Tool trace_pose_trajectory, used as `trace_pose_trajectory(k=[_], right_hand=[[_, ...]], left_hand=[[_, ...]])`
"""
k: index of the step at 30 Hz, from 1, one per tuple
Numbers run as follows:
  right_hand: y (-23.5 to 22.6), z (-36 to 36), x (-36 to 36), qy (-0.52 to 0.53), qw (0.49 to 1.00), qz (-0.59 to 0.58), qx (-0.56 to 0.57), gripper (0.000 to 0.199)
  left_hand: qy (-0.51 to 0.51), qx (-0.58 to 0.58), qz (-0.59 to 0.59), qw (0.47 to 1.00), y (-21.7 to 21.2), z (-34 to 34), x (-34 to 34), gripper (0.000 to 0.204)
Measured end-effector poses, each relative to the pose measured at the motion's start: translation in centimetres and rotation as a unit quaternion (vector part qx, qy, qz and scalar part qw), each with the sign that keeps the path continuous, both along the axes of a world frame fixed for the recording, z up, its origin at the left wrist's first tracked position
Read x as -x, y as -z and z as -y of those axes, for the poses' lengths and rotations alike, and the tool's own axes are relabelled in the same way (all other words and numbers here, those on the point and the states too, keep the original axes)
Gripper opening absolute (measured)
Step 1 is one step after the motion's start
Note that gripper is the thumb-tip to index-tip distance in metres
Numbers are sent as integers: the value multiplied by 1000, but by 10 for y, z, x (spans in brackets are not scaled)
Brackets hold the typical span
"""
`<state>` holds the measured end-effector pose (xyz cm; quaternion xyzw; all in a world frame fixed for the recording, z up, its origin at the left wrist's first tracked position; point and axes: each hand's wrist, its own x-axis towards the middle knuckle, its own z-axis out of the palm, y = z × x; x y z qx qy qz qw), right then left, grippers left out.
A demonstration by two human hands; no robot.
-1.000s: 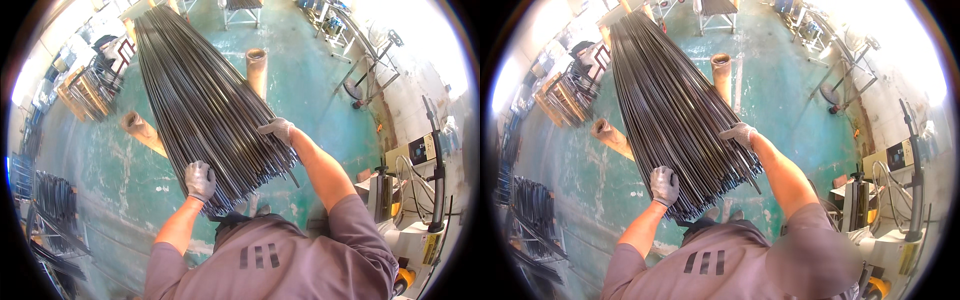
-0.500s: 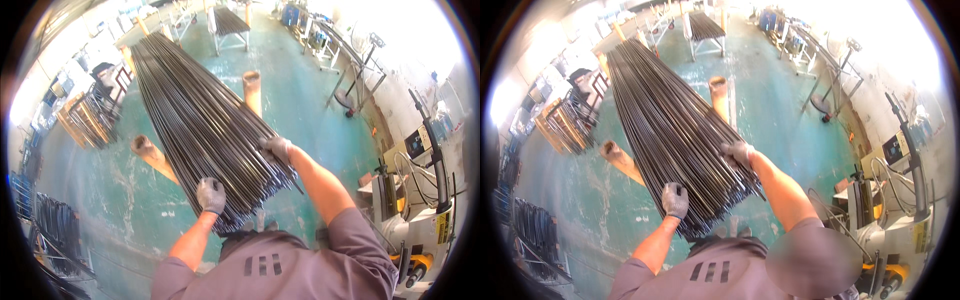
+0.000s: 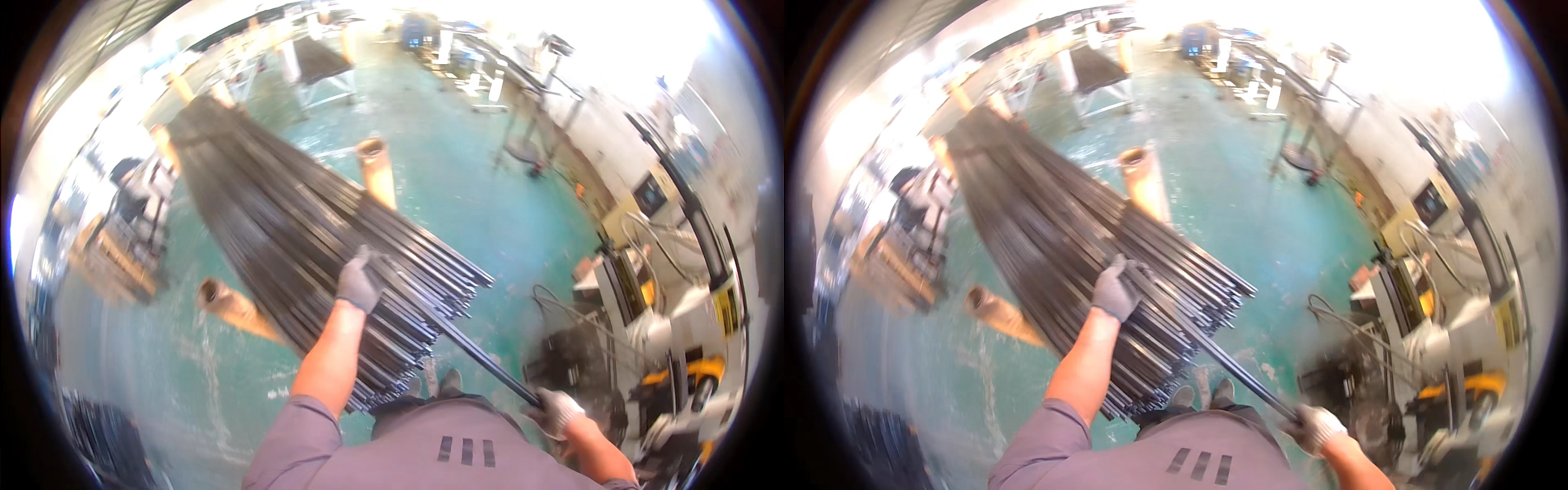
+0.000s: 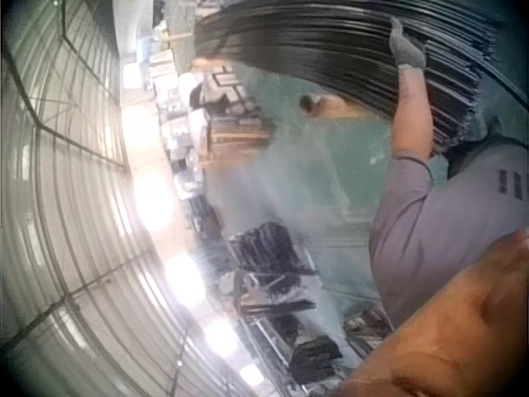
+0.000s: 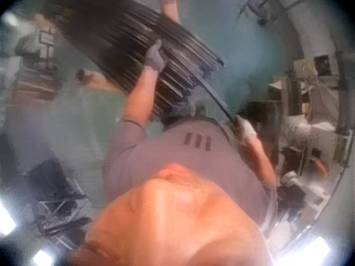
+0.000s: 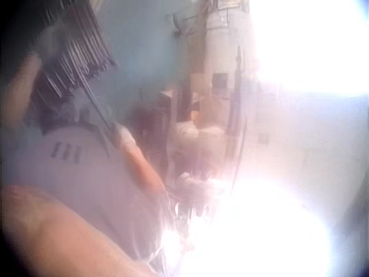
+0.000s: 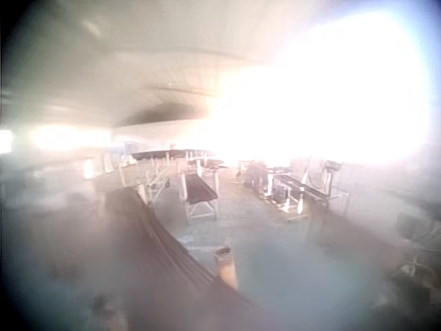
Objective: The person repeatedly picks up bundles of long metal rods from a rack, feeds them into a yellow and white bending machine, and removes the bent rods. They then place the finished rods onto a metal stand. This cycle is performed continuously throughout the video.
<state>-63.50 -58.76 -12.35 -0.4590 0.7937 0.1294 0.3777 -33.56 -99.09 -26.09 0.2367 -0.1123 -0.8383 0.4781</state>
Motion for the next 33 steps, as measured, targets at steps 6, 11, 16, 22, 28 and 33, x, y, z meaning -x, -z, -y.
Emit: trace_pose_trajectory(k=[6, 11, 16, 22, 28, 33], right_hand=[[21, -159, 13, 146, 977, -153, 12, 40], [93, -200, -1, 173, 897, -297, 277, 17], [140, -295, 33, 225, 901, -273, 251, 11], [167, -439, 81, 319, 896, -256, 171, 10], [295, -606, 104, 660, 605, -421, 144, 41], [190, -473, 130, 742, -119, 302, 586, 37]], left_hand=[[41, -36, 137, 989, 3, -16, 31, 28], [46, -92, 148, 984, -21, -79, 65, 28], [111, -86, 107, 984, -79, -169, 106, 22], [107, 113, 23, 987, -164, -191, 135, 21], [251, 250, -103, 929, -225, -251, 232, 15], [318, 275, -35, 907, -200, -391, 348, 16]])
